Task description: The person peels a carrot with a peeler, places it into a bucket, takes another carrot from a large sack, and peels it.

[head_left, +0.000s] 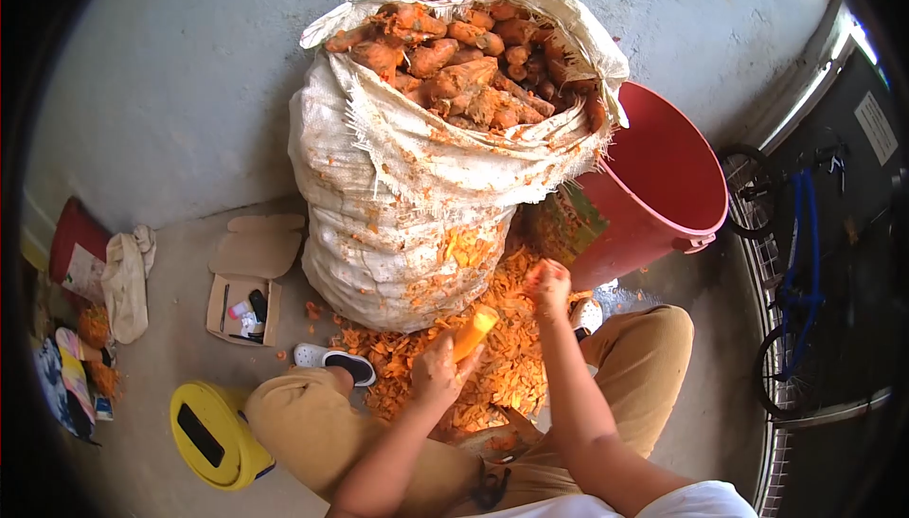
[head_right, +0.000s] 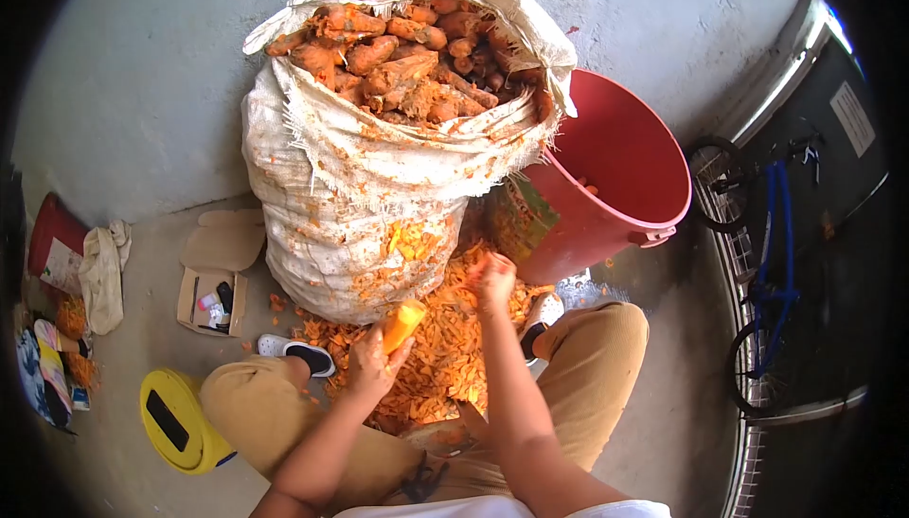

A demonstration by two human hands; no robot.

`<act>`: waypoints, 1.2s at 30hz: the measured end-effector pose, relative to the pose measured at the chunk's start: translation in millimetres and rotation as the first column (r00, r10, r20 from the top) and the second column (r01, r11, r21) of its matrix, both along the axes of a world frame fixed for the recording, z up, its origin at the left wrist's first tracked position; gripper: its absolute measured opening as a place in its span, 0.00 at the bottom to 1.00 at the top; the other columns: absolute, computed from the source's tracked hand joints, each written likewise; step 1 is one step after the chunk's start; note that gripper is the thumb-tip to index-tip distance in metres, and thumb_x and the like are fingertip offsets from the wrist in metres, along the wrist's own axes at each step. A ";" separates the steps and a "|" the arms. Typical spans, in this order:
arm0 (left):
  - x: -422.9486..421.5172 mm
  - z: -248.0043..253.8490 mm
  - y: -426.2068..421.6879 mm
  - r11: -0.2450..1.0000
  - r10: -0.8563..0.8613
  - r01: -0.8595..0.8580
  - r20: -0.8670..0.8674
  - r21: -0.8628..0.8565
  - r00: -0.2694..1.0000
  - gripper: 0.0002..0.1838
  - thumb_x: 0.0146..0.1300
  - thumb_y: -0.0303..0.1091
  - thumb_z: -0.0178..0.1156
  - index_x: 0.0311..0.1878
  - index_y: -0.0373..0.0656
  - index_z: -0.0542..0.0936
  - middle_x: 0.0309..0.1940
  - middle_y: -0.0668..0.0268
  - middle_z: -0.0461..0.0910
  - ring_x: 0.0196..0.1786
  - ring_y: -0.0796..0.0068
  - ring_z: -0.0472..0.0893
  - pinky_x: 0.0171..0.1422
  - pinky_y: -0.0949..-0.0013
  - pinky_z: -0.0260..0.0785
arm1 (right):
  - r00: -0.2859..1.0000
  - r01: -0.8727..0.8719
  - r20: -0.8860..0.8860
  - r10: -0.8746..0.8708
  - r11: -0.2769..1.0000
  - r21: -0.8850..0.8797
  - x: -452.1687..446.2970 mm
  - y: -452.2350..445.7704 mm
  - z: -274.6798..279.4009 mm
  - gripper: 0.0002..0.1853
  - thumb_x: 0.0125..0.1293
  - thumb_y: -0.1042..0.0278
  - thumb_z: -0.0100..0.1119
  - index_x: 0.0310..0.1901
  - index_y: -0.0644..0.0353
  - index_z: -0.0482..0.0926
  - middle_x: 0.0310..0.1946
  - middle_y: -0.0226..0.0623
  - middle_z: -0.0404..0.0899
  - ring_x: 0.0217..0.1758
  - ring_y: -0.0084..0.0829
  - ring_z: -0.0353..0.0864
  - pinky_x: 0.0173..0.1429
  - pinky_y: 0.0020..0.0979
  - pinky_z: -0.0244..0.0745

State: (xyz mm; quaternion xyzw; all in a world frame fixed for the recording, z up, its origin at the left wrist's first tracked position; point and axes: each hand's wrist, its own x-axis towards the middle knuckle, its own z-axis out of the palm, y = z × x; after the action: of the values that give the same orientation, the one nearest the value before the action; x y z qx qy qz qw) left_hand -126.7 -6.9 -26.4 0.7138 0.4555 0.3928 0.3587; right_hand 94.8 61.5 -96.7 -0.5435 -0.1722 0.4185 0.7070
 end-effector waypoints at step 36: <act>-1.3 9.6 9.5 0.988 0.015 0.023 0.247 -0.150 0.969 0.12 0.52 0.30 0.57 0.39 0.37 0.70 0.27 0.59 0.75 0.29 0.69 0.76 0.32 0.72 0.66 | 0.978 0.016 0.206 0.010 0.992 -0.122 -5.6 -11.1 22.2 0.07 0.63 0.69 0.42 0.40 0.61 0.62 0.20 0.34 0.68 0.16 0.20 0.66 0.19 0.22 0.65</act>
State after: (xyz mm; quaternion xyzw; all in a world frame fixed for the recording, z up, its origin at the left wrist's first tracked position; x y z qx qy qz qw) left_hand -128.0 2.6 -16.8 0.6309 0.4341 0.4422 0.4669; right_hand 89.2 50.4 -74.6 -0.6266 -0.2179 0.3686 0.6511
